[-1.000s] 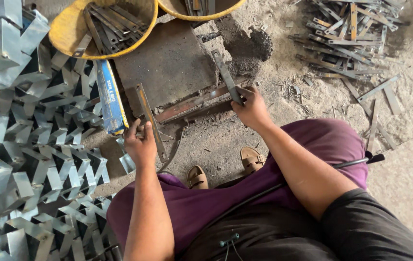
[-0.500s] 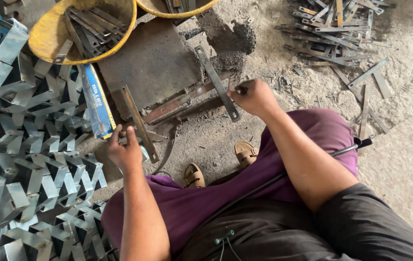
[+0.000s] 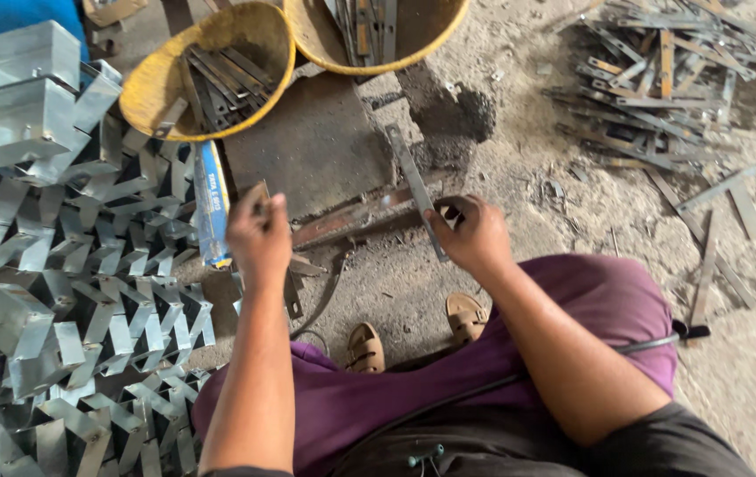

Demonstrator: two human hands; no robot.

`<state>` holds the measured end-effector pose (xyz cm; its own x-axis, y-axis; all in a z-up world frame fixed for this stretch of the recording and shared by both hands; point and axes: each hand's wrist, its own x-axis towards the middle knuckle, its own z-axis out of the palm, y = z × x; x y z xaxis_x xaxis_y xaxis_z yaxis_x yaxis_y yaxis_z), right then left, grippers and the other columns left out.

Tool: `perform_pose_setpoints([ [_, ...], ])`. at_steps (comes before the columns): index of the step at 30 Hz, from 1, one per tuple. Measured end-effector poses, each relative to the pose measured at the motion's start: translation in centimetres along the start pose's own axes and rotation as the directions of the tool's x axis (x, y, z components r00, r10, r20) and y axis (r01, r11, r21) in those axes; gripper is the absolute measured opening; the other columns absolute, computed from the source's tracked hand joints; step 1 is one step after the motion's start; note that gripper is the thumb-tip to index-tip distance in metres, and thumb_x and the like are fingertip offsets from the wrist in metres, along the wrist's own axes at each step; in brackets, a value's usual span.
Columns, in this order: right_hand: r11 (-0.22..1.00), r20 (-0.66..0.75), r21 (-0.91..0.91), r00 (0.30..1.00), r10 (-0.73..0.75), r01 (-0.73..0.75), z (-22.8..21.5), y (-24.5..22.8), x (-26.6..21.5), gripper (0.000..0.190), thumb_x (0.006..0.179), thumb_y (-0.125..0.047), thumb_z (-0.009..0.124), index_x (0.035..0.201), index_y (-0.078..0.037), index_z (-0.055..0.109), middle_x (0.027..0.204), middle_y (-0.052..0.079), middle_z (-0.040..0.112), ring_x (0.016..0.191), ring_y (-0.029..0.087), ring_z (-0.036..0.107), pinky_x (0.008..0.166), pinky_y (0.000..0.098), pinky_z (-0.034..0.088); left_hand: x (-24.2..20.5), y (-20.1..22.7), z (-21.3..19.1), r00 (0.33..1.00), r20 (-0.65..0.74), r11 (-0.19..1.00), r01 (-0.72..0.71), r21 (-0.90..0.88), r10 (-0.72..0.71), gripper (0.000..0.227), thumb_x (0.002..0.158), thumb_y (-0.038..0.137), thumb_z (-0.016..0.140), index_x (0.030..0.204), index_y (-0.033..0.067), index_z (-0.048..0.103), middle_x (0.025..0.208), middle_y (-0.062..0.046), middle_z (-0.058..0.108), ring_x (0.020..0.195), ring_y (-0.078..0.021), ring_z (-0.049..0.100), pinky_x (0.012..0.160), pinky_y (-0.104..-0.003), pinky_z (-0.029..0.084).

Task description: The person welds metal strips together using an arc welder. They position the metal pieces on a workspace, apply the welding rod to create joints, and repeat the process for several strips.

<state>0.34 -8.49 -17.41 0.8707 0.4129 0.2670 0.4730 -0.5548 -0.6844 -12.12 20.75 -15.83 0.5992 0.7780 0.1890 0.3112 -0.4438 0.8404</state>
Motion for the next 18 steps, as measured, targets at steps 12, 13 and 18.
perform_pose_setpoints([
  [12, 0.935, 0.0, 0.329, 0.991, 0.136, -0.128, 1.4, -0.9, 1.5, 0.017, 0.086, -0.016, 0.077, 0.097, -0.003, 0.077, 0.088, 0.011, 0.073, 0.069, 0.019, 0.071, 0.061, 0.0317, 0.058, 14.9, 9.8, 20.9, 0.923, 0.343, 0.926, -0.273, 0.261, 0.176, 0.031, 0.088, 0.034, 0.075, 0.107, 0.0101, 0.075, 0.105, -0.014, 0.078, 0.1, -0.0328, 0.073, 0.086, -0.043, 0.057],
  [13, 0.927, 0.017, 0.346, 0.988, 0.151, -0.148, 1.2, -0.9, 1.5, 0.016, 0.086, -0.015, 0.077, 0.096, -0.002, 0.077, 0.087, 0.01, 0.073, 0.068, 0.018, 0.071, 0.06, 0.031, 0.057, 15.7, 10.3, 22.5, 0.911, 0.394, 0.926, -0.249, 0.282, 0.125, 0.03, 0.088, 0.034, 0.074, 0.109, 0.0109, 0.074, 0.105, -0.013, 0.078, 0.101, -0.0321, 0.072, 0.086, -0.044, 0.056],
  [18, 0.891, -0.044, 0.438, 0.987, 0.152, -0.118, 0.8, -0.1, 2.1, 0.015, 0.086, -0.009, 0.075, 0.098, 0.0, 0.076, 0.089, 0.009, 0.072, 0.074, 0.015, 0.071, 0.065, 0.0277, 0.058, 19.6, 11.2, 27.9, 0.916, 0.399, 0.824, -0.2, 0.53, -0.034, 0.036, 0.082, 0.03, 0.081, 0.109, 0.0068, 0.074, 0.117, -0.018, 0.071, 0.11, -0.0335, 0.068, 0.091, -0.043, 0.056],
])
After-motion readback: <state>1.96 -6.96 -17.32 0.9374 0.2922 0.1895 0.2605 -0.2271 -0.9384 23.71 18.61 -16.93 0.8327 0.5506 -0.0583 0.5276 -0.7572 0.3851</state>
